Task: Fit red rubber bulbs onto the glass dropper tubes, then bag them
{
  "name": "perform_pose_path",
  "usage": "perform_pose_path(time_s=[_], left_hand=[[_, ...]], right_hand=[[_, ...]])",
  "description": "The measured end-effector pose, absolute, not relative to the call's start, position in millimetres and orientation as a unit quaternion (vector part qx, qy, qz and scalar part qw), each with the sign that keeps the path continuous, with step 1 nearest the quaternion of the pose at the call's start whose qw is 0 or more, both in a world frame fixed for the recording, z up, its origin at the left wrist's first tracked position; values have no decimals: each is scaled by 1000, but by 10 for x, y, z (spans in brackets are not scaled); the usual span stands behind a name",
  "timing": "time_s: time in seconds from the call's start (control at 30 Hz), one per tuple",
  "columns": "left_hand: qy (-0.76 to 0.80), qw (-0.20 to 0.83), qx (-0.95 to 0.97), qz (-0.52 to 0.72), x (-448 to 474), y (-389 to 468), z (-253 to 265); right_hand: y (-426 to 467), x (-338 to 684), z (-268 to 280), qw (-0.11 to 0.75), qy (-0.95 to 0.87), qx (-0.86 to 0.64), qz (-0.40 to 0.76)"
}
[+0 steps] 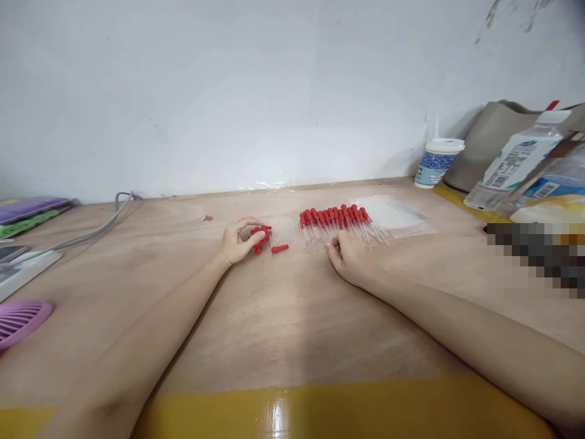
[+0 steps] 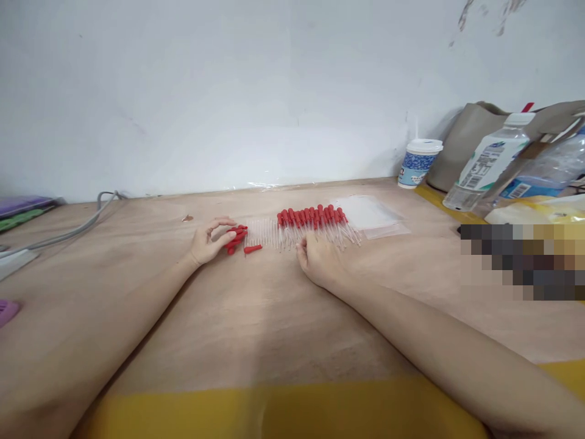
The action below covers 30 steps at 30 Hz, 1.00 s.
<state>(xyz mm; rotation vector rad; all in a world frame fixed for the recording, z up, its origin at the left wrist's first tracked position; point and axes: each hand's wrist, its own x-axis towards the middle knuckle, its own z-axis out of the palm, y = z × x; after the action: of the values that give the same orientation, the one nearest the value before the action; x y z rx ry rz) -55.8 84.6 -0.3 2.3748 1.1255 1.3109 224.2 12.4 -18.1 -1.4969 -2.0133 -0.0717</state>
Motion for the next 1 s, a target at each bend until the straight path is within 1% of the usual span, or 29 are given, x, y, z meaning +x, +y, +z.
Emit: perform_pose_path(time_s=[0.13, 0.2, 0.27, 0.37, 0.43, 0.53, 0.63, 0.73, 0.9, 1.0], left_hand=[[381, -30, 836, 395, -381, 601, 14], [384, -68, 844, 367, -314, 538, 23], [382, -81, 854, 342, -287, 522, 30], [363, -72, 868, 331, -300, 525, 36], [350, -61, 863, 358, -311, 500, 32], [338, -15, 853, 396, -286, 394, 10], [343, 35, 850, 399, -215, 262, -16], [358, 61, 839, 405, -149, 188, -20], [377, 95, 821, 419, -133, 196, -7], [379, 104, 819, 418, -132, 206, -19]], right_hand=[[169, 2264, -217, 367, -782, -503, -14], [176, 2266, -219, 381, -793, -476, -3], [175, 2265, -215, 384, -804, -453, 2], [163, 2262, -206, 392, -815, -427, -7], [148, 2256, -194, 391, -820, -418, -13], [106, 2230, -164, 382, -828, -411, 0], [46, 2185, -123, 361, -842, -401, 21], [-7, 2143, -86, 340, -852, -397, 28], [-29, 2129, -62, 363, -830, -422, 42], [-23, 2129, -69, 357, -835, -416, 44]])
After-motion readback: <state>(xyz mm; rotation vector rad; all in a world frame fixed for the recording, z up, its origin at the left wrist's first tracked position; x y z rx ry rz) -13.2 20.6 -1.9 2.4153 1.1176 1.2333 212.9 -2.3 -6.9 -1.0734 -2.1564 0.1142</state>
